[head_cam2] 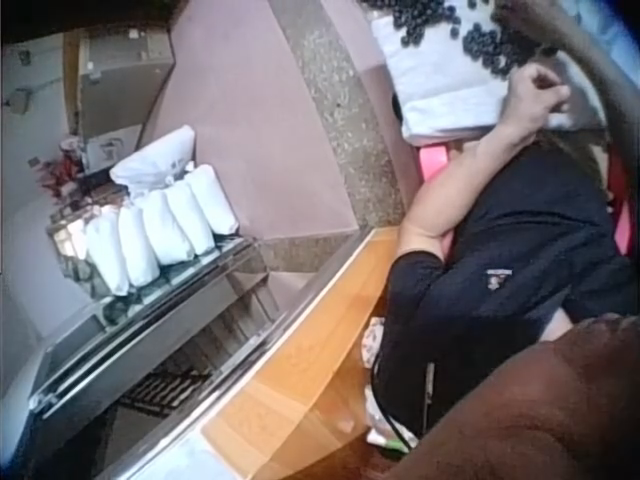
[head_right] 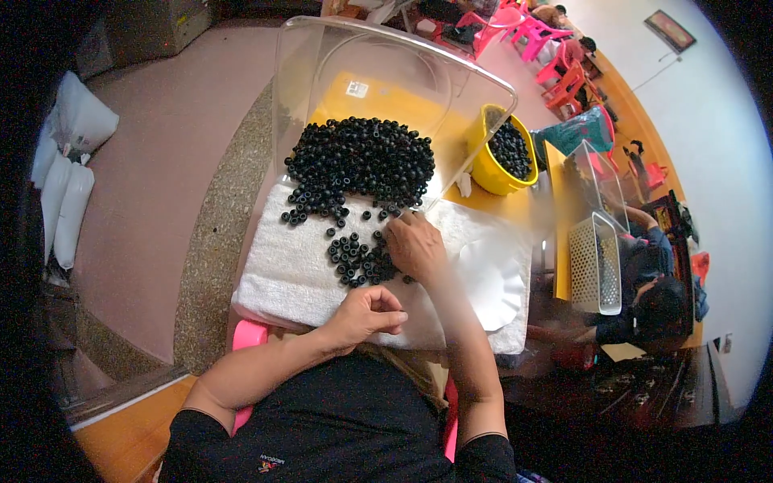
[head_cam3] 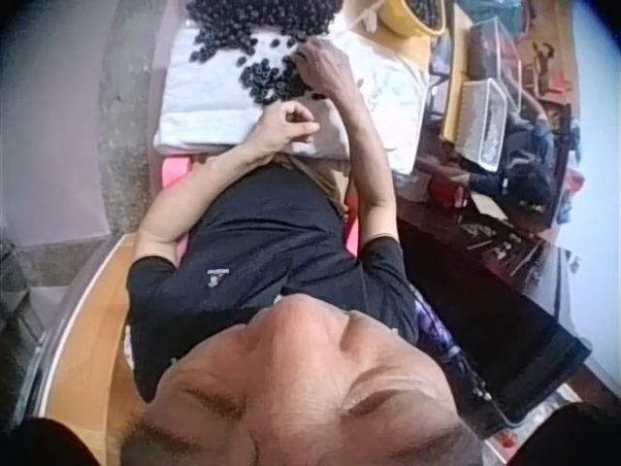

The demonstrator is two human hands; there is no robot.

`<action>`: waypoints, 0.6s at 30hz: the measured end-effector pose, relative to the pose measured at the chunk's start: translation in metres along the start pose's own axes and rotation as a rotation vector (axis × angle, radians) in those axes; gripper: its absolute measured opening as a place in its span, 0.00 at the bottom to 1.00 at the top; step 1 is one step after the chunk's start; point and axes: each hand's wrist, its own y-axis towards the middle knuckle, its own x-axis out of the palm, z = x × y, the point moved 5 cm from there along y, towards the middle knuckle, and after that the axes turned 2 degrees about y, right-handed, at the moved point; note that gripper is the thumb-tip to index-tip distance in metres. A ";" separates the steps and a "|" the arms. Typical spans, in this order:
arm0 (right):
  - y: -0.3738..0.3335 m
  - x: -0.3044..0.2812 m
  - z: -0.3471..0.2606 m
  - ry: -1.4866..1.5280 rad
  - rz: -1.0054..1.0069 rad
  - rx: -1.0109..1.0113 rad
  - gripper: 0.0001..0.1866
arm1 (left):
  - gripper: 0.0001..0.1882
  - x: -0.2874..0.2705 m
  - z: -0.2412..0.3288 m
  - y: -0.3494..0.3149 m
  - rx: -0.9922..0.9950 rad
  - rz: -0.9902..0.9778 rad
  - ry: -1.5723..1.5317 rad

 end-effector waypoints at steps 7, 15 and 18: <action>-0.019 -0.015 0.003 0.176 0.228 -0.127 0.08 | 0.07 0.000 0.000 0.001 -0.008 0.009 0.021; -0.060 -0.038 0.000 0.649 0.160 0.022 0.09 | 0.07 -0.004 0.000 0.001 0.017 0.023 -0.019; -0.082 -0.033 0.004 0.776 0.078 0.063 0.08 | 0.07 -0.003 0.001 0.001 0.037 0.040 -0.030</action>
